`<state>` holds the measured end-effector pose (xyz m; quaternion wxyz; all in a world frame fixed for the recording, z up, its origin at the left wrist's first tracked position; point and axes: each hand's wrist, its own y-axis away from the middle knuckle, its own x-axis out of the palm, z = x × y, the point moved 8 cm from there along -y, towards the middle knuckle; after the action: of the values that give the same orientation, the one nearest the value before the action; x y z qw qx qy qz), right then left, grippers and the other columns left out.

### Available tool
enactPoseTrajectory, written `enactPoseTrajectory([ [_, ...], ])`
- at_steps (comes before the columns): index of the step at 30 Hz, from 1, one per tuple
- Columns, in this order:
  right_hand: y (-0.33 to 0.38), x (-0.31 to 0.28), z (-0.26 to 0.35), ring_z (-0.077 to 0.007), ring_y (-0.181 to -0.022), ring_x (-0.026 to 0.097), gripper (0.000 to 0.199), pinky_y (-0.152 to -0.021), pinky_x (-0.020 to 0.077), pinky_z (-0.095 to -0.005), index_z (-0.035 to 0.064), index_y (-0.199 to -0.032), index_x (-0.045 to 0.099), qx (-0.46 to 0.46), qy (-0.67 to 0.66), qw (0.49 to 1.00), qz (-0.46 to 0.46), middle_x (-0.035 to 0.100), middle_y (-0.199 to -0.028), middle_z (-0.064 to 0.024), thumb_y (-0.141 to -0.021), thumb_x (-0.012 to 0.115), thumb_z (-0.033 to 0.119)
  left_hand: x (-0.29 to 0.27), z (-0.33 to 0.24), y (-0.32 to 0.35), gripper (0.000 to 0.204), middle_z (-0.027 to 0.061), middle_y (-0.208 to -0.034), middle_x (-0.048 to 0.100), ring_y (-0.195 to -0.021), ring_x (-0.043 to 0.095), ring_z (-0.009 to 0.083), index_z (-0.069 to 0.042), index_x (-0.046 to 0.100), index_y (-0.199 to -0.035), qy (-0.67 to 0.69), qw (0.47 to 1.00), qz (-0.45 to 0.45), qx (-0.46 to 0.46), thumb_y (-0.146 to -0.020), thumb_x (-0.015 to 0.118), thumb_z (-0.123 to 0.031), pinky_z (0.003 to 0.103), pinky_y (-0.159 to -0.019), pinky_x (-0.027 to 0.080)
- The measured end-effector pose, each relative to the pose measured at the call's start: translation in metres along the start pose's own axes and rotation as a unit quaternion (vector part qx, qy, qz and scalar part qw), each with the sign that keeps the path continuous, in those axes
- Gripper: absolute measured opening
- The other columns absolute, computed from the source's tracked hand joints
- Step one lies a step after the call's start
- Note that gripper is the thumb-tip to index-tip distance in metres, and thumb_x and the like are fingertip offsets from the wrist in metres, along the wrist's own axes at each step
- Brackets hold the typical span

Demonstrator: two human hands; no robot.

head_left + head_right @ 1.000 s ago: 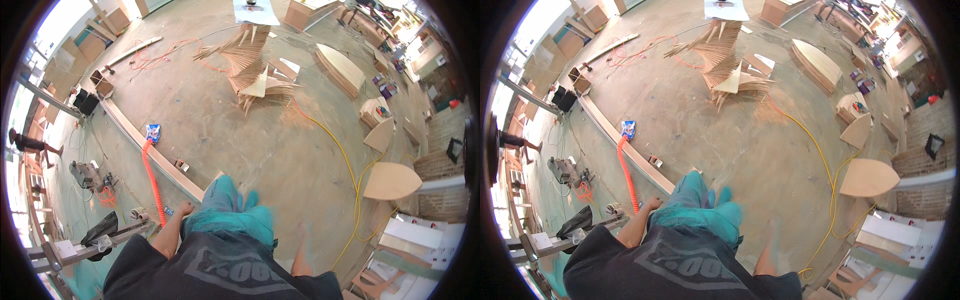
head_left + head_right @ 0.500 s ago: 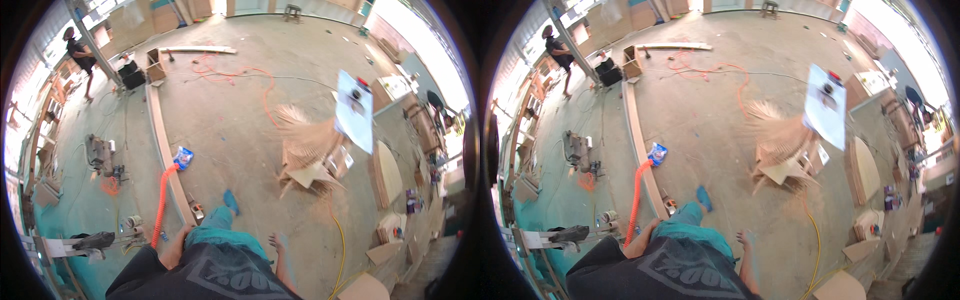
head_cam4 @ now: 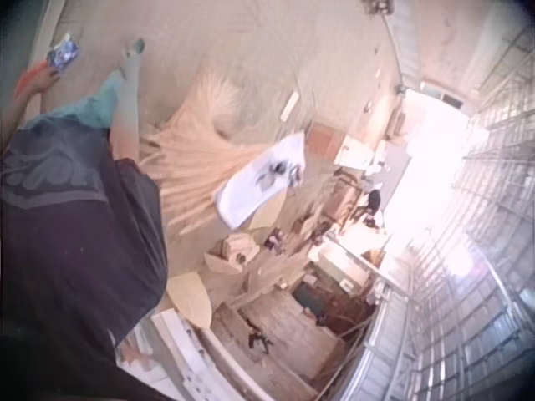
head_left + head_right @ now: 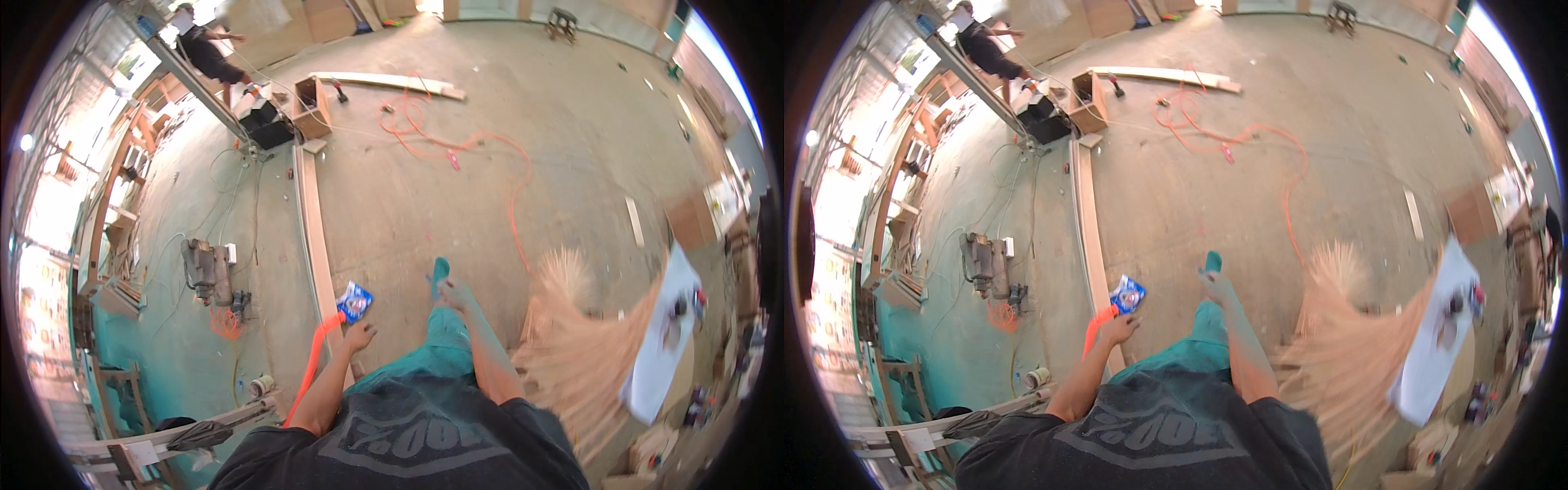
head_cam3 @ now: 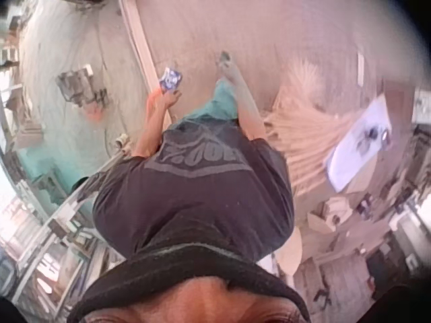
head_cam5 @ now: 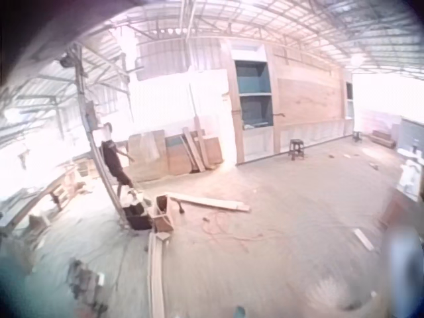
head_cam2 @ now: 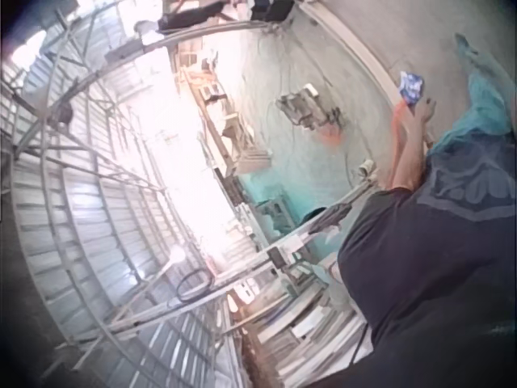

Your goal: The person uses a table saw to cut a teal-colored sheet of material. They guide the sheet through the saw using a wooden straight edge as a guide, repeating the cutting motion multiple times. After cutting, the person lifts the material to reveal a series of parallel slits, then carries the cut piece across the workshop.

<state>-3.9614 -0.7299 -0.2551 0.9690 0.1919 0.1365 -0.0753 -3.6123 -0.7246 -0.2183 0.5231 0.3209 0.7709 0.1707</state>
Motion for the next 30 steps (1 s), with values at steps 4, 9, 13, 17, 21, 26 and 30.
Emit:
enactPoseTrajectory([
  [4, -0.091, -0.067, -0.100, -0.0295, -0.066, 0.072, 0.041, -0.060, 0.0528, -0.0453, 0.0005, -0.078, 0.072, 0.157, 0.172, 0.971, 0.051, 0.071, -0.072, -0.0194, -0.090, 0.064, 0.038, -0.010, 0.047, -0.055, 0.057, 0.0237, -0.121, 0.072, -0.116, 0.067, 0.0406, -0.002, 0.071, -0.125, 0.022, 0.997, -0.057, -0.045, -0.093, 0.063, -0.048, 0.049, -0.099, 0.052],
  [9, -0.165, -0.187, -0.210, -0.0215, -0.061, 0.063, 0.033, -0.056, 0.0533, -0.0371, 0.0039, -0.106, 0.067, 0.359, 0.150, 0.915, 0.108, 0.069, -0.085, -0.0116, -0.100, 0.059, 0.036, -0.034, 0.085, -0.113, 0.055, 0.0229, -0.114, 0.074, -0.108, 0.070, 0.0406, -0.002, 0.072, -0.121, 0.135, 0.971, 0.051, -0.191, -0.091, 0.064, -0.047, 0.051, -0.092, 0.055],
  [13, -0.216, -0.231, -0.156, -0.0196, -0.062, 0.062, 0.028, -0.055, 0.0534, -0.0369, 0.0044, -0.104, 0.067, 0.367, 0.047, 0.929, 0.020, 0.069, -0.085, -0.0089, -0.097, 0.062, 0.031, -0.069, 0.104, -0.168, 0.053, 0.0248, -0.109, 0.075, -0.103, 0.072, 0.0418, -0.001, 0.073, -0.114, 0.152, 0.971, 0.026, -0.183, -0.092, 0.060, -0.048, 0.052, -0.087, 0.055],
  [17, -0.281, -0.269, -0.129, -0.0169, -0.064, 0.063, 0.028, -0.053, 0.0502, -0.0332, 0.0040, -0.105, 0.067, 0.321, 0.049, 0.946, 0.018, 0.069, -0.084, -0.0075, -0.096, 0.062, 0.030, -0.113, 0.066, -0.301, 0.047, 0.0276, -0.110, 0.072, -0.105, 0.072, 0.0391, -0.004, 0.074, -0.114, 0.170, 0.973, 0.050, -0.150, -0.096, 0.057, -0.044, 0.050, -0.089, 0.055],
  [21, -0.325, -0.264, -0.084, -0.0159, -0.067, 0.065, 0.031, -0.054, 0.0497, -0.0309, 0.0038, -0.107, 0.068, 0.354, -0.069, 0.932, -0.033, 0.070, -0.086, -0.0076, -0.096, 0.063, 0.032, -0.207, -0.038, -0.442, 0.046, 0.0262, -0.108, 0.074, -0.103, 0.073, 0.0387, 0.001, 0.075, -0.113, 0.078, 0.989, 0.046, -0.121, -0.093, 0.064, -0.039, 0.045, -0.088, 0.056],
  [26, -0.391, -0.256, -0.044, -0.0160, -0.073, 0.067, 0.033, -0.059, 0.0538, -0.0311, 0.0027, -0.111, 0.069, 0.433, 0.006, 0.900, 0.054, 0.071, -0.093, -0.0074, -0.098, 0.061, 0.032, -0.264, -0.112, -0.624, 0.042, 0.0261, -0.104, 0.074, -0.101, 0.072, 0.0388, 0.002, 0.076, -0.108, 0.244, 0.947, 0.058, -0.201, -0.092, 0.064, -0.035, 0.046, -0.089, 0.055],
  [30, -0.485, -0.290, -0.006, -0.0145, -0.077, 0.066, 0.031, -0.065, 0.0551, -0.0289, 0.0037, -0.109, 0.069, 0.393, -0.179, 0.897, -0.092, 0.070, -0.093, -0.0046, -0.101, 0.059, 0.032, -0.332, -0.209, -0.767, 0.039, 0.0228, -0.105, 0.074, -0.098, 0.071, 0.0397, 0.000, 0.074, -0.110, 0.067, 0.997, -0.010, -0.020, -0.094, 0.063, -0.034, 0.046, -0.087, 0.055],
])
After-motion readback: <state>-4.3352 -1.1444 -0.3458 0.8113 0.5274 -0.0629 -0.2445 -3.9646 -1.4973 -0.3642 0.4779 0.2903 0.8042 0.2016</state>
